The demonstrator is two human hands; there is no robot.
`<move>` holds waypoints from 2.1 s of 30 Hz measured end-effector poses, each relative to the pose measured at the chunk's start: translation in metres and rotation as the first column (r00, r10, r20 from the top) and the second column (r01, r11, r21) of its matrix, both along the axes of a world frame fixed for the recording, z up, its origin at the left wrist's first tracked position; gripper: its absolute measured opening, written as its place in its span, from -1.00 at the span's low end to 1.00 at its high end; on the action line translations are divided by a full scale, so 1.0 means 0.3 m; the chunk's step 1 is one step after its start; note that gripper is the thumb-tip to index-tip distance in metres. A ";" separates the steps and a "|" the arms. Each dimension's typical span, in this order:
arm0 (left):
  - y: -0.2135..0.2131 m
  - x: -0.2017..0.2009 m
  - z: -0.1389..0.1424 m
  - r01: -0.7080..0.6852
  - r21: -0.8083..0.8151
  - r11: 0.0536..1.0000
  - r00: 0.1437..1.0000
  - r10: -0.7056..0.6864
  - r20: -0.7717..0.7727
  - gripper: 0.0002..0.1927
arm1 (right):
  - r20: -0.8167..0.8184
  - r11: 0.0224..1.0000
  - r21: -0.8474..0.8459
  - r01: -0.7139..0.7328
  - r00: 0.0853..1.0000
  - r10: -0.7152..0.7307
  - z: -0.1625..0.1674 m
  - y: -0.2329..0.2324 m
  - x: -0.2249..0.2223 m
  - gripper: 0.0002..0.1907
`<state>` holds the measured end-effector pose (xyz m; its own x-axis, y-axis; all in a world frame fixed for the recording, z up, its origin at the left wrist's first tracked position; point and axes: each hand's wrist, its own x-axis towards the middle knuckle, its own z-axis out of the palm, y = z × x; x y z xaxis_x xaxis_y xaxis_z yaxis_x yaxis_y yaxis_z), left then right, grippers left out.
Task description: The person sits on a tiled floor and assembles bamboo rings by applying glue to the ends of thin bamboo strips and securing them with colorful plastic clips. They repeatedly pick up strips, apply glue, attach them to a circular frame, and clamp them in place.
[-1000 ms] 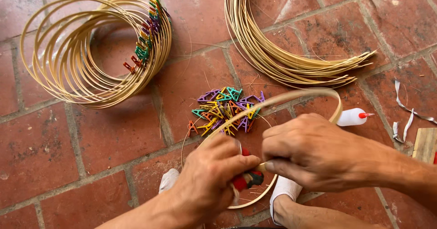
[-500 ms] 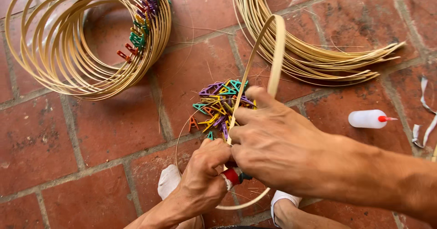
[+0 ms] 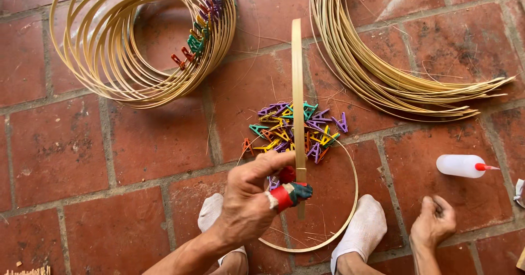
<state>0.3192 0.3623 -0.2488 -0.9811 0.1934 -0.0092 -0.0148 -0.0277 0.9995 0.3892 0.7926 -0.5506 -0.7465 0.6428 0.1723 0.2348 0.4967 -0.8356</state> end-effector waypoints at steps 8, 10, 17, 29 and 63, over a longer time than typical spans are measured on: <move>-0.071 0.140 0.078 -0.035 -0.187 0.982 0.990 0.009 -0.138 -0.56 | -0.228 0.995 -0.009 -0.103 0.969 0.098 -0.103 0.214 -0.152 0.14; -0.065 0.145 0.058 -0.031 -0.196 0.980 0.997 0.016 -0.077 -0.56 | -0.224 0.972 0.229 -0.049 0.969 0.102 -0.101 0.255 -0.231 0.06; 0.000 0.075 -0.140 -0.076 -0.198 0.977 0.996 0.065 -0.061 -0.57 | -0.249 0.958 0.071 -0.277 0.925 0.286 -0.134 0.319 -0.361 -0.50; -0.024 -0.045 -0.292 -0.157 -0.152 0.976 0.988 0.155 -0.022 -0.48 | 0.227 0.287 0.488 -0.825 0.437 0.871 0.514 -0.192 -0.508 -0.15; -0.275 0.085 -0.140 -0.036 -0.072 0.997 0.999 0.036 -0.010 -0.47 | 0.332 -0.067 0.752 -0.656 0.289 0.898 0.970 -0.684 -0.326 -0.23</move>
